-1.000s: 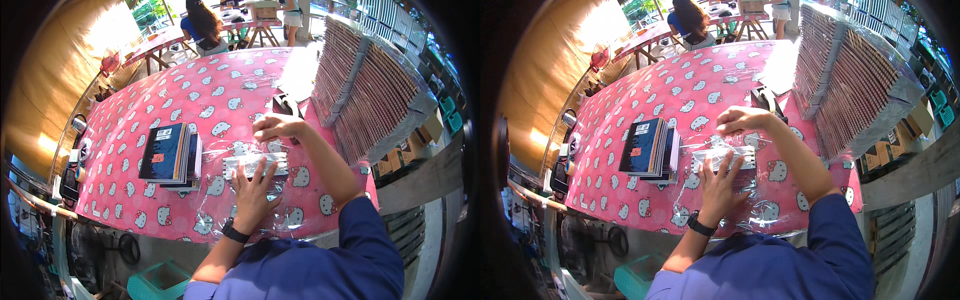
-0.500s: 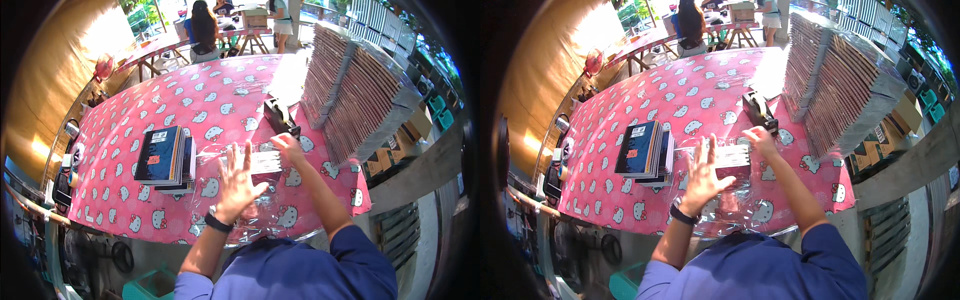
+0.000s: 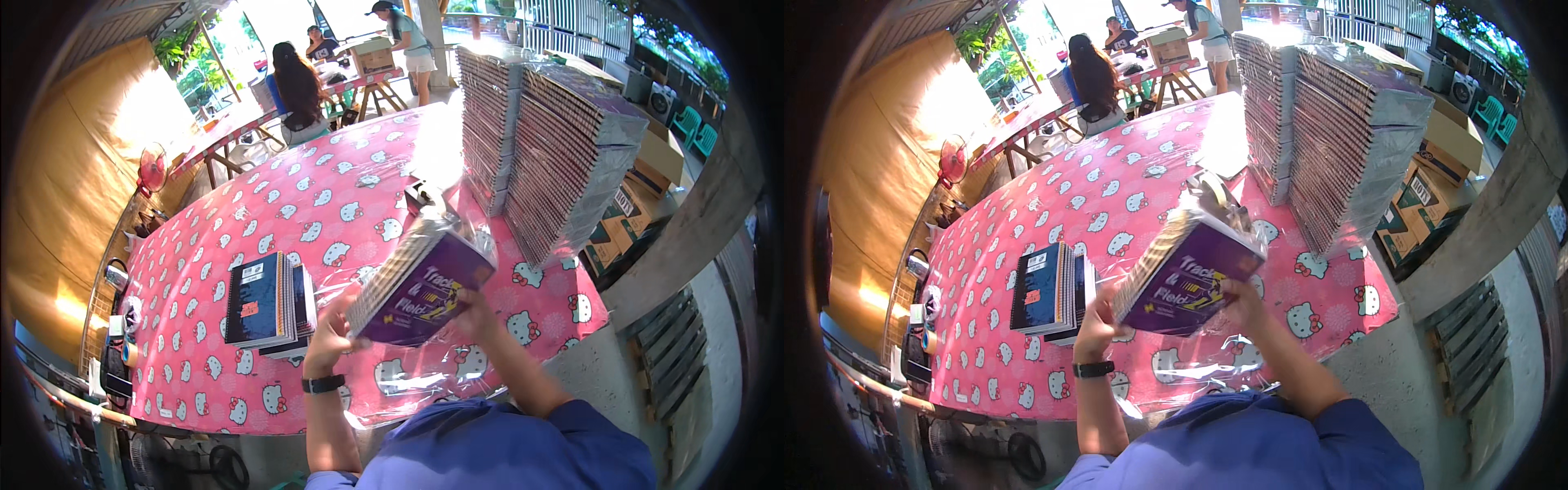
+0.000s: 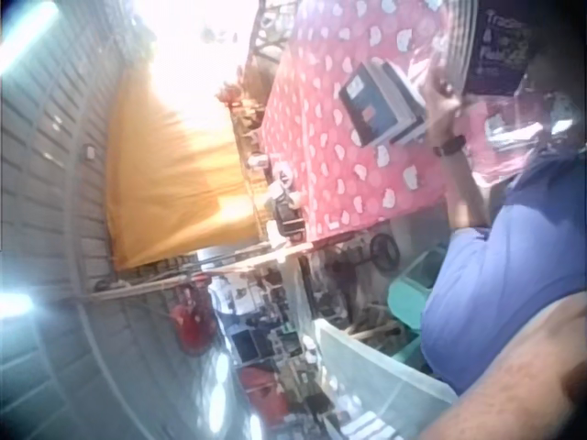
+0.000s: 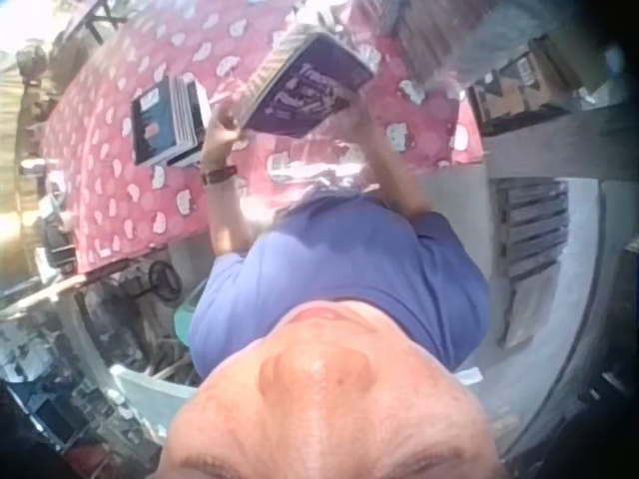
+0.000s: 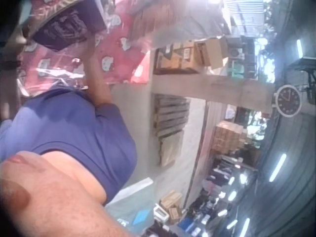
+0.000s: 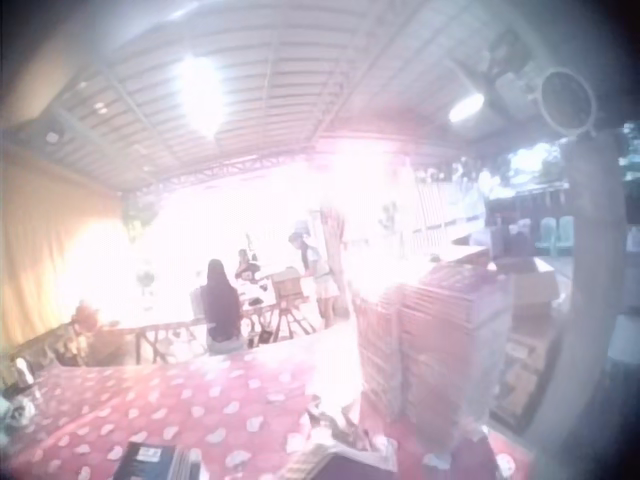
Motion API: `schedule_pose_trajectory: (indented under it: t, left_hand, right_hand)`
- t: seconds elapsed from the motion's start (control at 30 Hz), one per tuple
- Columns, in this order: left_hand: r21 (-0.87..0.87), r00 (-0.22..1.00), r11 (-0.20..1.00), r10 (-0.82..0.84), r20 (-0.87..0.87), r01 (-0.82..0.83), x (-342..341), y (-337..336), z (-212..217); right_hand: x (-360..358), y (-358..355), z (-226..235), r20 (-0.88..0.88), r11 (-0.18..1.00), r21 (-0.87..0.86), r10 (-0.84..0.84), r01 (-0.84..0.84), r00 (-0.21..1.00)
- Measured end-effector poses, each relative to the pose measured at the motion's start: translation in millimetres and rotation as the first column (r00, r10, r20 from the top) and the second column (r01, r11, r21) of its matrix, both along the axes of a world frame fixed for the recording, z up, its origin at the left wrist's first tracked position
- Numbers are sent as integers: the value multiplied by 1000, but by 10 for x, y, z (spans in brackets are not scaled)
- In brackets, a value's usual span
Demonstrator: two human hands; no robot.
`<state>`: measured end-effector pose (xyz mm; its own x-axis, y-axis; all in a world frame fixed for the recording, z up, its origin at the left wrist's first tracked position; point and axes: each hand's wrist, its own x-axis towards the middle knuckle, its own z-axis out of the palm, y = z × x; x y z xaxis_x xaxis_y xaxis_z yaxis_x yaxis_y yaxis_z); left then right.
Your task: The person places notebooks into plastic bags, folds the bags, and seals them using a tape dispenser.
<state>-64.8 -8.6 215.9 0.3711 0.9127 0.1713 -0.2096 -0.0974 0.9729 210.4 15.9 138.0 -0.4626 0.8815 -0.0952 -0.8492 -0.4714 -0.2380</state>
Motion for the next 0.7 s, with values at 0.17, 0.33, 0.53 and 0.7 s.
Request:
schedule_pose_trajectory:
  t: [0.17,0.33,0.53,0.7]
  left_hand:
    - [56,946,957,289,-143,-284,322,-1,-293]
    - [125,901,892,433,33,-433,230,-16,-196]
    - [228,940,919,339,-35,-323,60,186,643]
    - [211,741,973,209,-639,-93,132,526,890]
  right_hand:
    - [5,164,402,570,793,605,-364,-76,737]
    - [-80,381,874,540,599,778,-483,-190,689]
    - [123,248,1734,242,108,843,-951,-527,191]
    - [48,142,1737,131,196,475,-980,-858,-151]
